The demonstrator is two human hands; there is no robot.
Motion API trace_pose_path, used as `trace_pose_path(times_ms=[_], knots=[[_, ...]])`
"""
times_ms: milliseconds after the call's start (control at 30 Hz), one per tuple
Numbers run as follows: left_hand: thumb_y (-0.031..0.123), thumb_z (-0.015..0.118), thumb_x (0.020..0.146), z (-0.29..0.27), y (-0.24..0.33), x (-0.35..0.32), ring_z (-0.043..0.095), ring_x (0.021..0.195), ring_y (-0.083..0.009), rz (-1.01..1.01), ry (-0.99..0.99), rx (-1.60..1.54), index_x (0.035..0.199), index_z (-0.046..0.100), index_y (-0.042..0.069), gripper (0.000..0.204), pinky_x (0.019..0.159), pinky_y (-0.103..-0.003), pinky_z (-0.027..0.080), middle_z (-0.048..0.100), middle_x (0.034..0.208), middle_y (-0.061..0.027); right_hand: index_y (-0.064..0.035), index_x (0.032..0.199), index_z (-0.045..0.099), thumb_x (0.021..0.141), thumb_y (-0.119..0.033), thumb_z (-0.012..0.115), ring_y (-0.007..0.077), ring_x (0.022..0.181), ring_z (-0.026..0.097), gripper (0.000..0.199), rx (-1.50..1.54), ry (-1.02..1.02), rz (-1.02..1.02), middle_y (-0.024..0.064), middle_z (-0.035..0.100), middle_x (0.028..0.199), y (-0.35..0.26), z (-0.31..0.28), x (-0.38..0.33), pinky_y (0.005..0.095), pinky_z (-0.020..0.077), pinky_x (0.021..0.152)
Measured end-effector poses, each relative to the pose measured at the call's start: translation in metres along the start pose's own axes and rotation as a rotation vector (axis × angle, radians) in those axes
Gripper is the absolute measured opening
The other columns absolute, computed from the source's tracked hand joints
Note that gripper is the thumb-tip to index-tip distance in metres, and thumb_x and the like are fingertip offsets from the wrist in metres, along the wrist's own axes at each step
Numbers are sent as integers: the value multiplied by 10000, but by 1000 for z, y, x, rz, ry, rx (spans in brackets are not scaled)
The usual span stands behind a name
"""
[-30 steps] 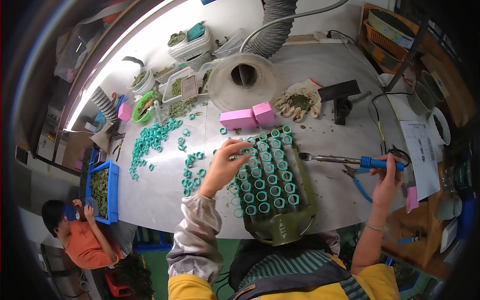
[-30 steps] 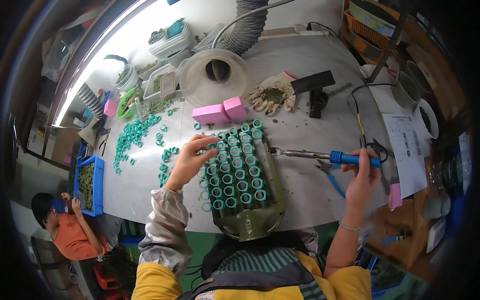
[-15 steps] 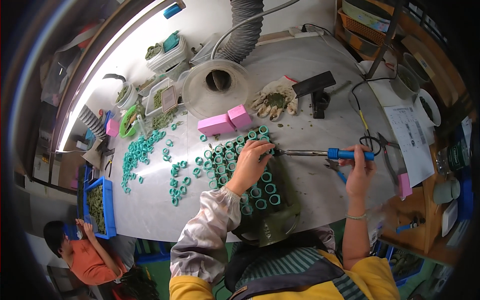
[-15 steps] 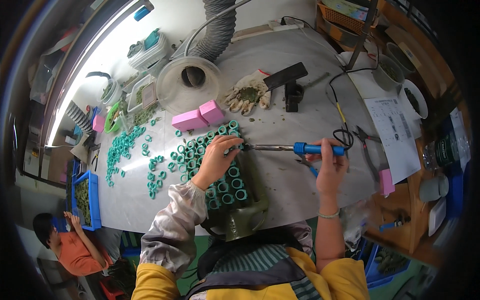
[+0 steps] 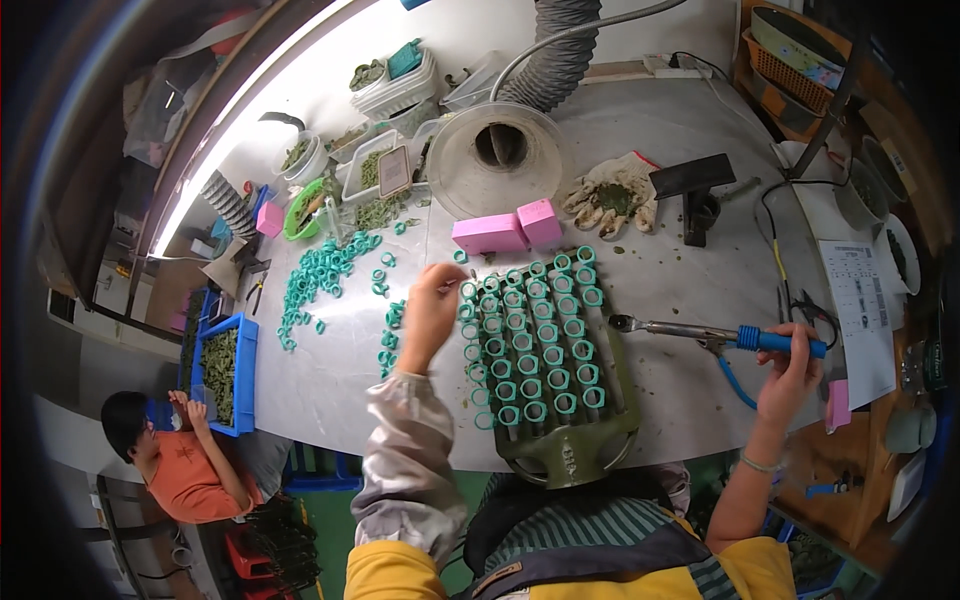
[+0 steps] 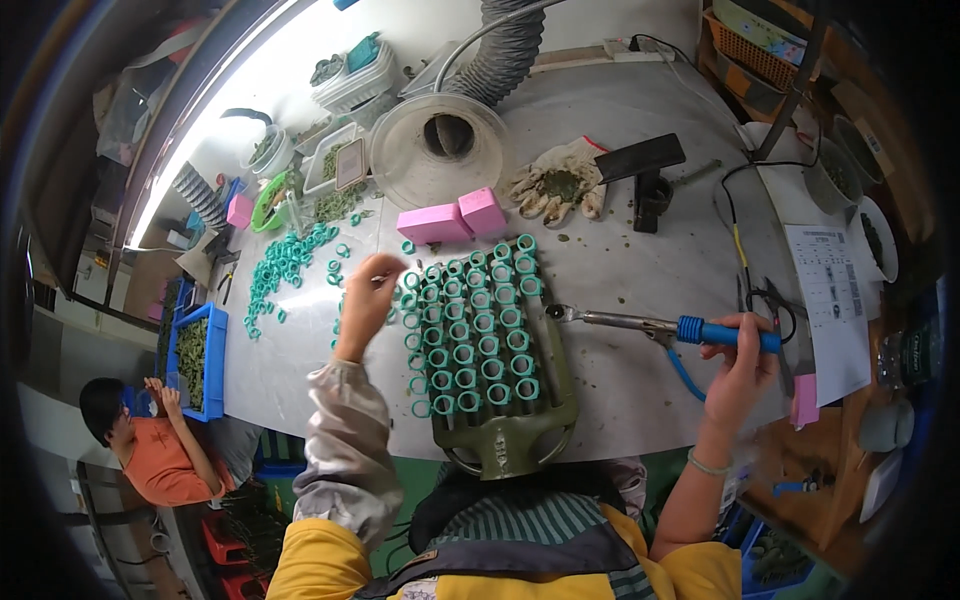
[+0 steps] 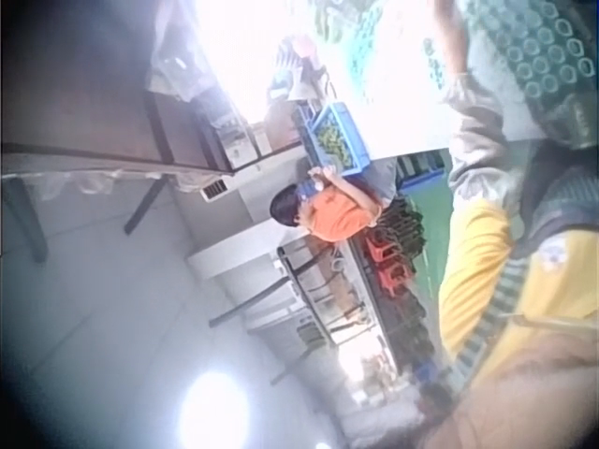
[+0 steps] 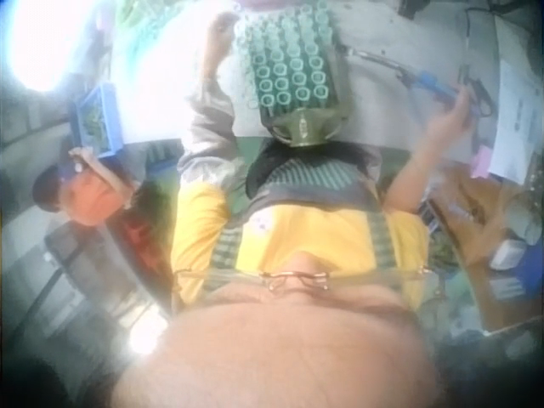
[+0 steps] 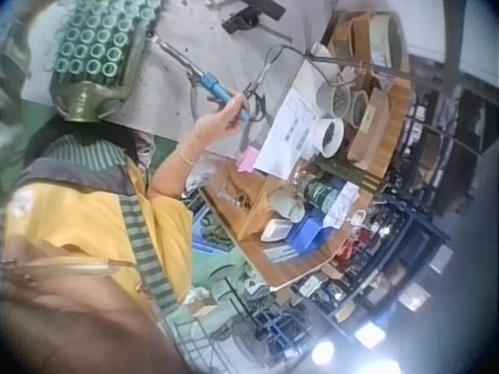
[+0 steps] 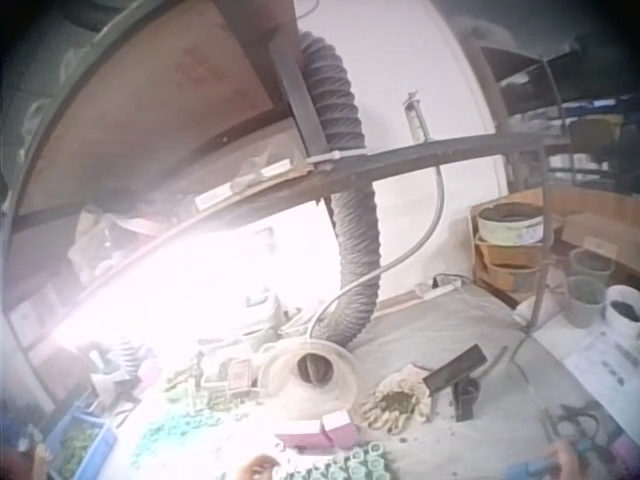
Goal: The person uses a soldering iron to melt and fuse teal rings into a green plastic tray. The person places the rings into the slots and applies the hot tool to each one.
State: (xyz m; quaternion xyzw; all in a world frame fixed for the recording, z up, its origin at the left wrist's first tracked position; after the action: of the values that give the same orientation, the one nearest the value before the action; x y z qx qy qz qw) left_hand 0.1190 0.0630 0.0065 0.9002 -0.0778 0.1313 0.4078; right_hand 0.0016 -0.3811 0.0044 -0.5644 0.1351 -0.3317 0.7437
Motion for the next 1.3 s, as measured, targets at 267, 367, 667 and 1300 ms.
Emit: trace_pose_path(times_ms=[267,367,667,1300], knots=[[88,767,771,-47,-66,-56,623,752,-225,-35,-75,533,920,732,78,153,701,-322,510,630,864,-81,-33,911,633,957,-249,618,133,559,598,221,26,-45,-2,80,663,792,-4,0,-2,240,504,529],[82,729,849,-44,-57,-55,664,857,-153,-437,-25,-3,1033,695,31,194,751,-227,517,665,1011,-72,-30,913,634,952,-255,627,134,561,602,229,23,-67,-17,86,669,797,-4,-1,-3,242,507,530],[75,658,915,23,86,-42,556,810,-66,-213,-484,-441,1148,672,25,238,718,-231,486,510,1168,-27,-10,923,632,954,-254,629,139,558,612,246,-4,-51,-16,105,680,803,-10,-4,-6,239,522,539],[-17,717,767,115,94,-37,581,1005,-329,318,-285,-45,1069,689,46,309,839,-396,497,643,1118,-106,-9,943,639,973,-211,601,150,580,641,208,-24,-82,-29,99,689,809,11,-4,-14,263,531,574]])
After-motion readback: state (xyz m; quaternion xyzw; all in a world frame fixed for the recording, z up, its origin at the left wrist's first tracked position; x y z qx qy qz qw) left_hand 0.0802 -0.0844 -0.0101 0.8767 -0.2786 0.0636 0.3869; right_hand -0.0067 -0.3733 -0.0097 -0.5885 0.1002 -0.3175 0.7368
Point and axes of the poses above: each hand's wrist, its own x-axis towards the middle knuckle, its own z-axis out of the palm, y = z × x, the point moved 1 cm from there along x, towards the middle knuckle
